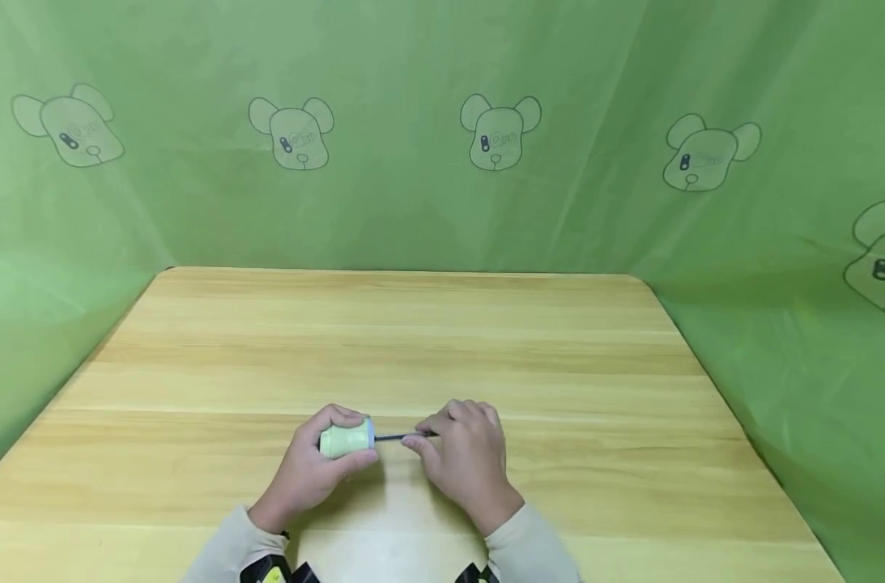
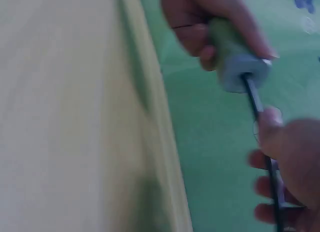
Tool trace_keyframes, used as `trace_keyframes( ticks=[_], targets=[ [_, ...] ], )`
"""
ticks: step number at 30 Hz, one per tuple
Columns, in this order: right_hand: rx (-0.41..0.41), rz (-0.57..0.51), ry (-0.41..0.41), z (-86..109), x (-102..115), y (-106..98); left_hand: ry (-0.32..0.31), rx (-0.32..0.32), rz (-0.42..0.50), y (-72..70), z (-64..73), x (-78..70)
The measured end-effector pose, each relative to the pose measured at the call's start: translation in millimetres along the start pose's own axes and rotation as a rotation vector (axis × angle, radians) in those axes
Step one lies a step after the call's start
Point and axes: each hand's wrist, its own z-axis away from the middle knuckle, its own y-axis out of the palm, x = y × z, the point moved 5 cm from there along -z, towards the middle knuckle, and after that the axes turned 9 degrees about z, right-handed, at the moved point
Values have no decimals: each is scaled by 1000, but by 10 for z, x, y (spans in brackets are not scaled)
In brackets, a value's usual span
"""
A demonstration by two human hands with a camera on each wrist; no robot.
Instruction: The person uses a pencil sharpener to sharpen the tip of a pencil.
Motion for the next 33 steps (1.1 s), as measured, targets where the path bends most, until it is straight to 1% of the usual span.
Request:
trace_keyframes(
  ticks=[2, 3, 4, 6, 7, 12, 14, 15, 17, 19, 21, 22, 24, 27, 28, 29, 30, 31, 32, 33],
  targets=[
    [-167, 71, -69, 23, 51, -16, -75, -43, 51, -10, -3, 21],
    [-231, 76, -95, 37, 71, -22, -107, -58, 76, -14, -3, 31],
    [-275, 66, -114, 47, 87, -28, -132, -66, 99, -15, -6, 37],
    [-330, 43, -140, 61, 119, -40, -164, -73, 142, -18, -11, 44],
    [-352, 29, -149, 67, 127, -47, -170, -71, 154, -21, -13, 49],
    [-485, 10, -212, 81, 142, -77, -180, -22, 178, -21, -18, 27],
    [-535, 7, -253, 89, 137, -75, -187, 0, 191, -21, -19, 22],
    [-554, 1, -275, 91, 136, -72, -189, 9, 196, -22, -19, 21],
    [-566, -5, -303, 92, 128, -61, -192, 23, 205, -25, -21, 22],
    [-547, -16, -316, 88, 113, -55, -193, 44, 211, -15, -20, 27],
    [-481, -40, -307, 75, 95, -57, -191, 62, 203, -3, -18, 36],
    [-416, -62, -283, 64, 80, -55, -189, 69, 197, 3, -17, 41],
    [-228, -145, -198, 32, 39, -39, -176, 89, 183, 18, -12, 50],
    [76, -264, 2, 12, -34, 9, -140, 132, 158, 47, -8, 52],
    [150, -290, 64, 17, -53, 25, -126, 146, 150, 55, -4, 51],
    [193, -295, 103, 21, -61, 33, -115, 158, 144, 62, 0, 50],
    [204, -270, 120, 24, -64, 34, -107, 166, 138, 66, 2, 49],
    [182, -236, 109, 21, -57, 27, -101, 167, 129, 65, 0, 50],
    [135, -187, 79, 15, -44, 16, -103, 157, 125, 57, -4, 54],
    [72, -132, 44, 8, -28, 0, -106, 142, 120, 48, -10, 56]
  ],
)
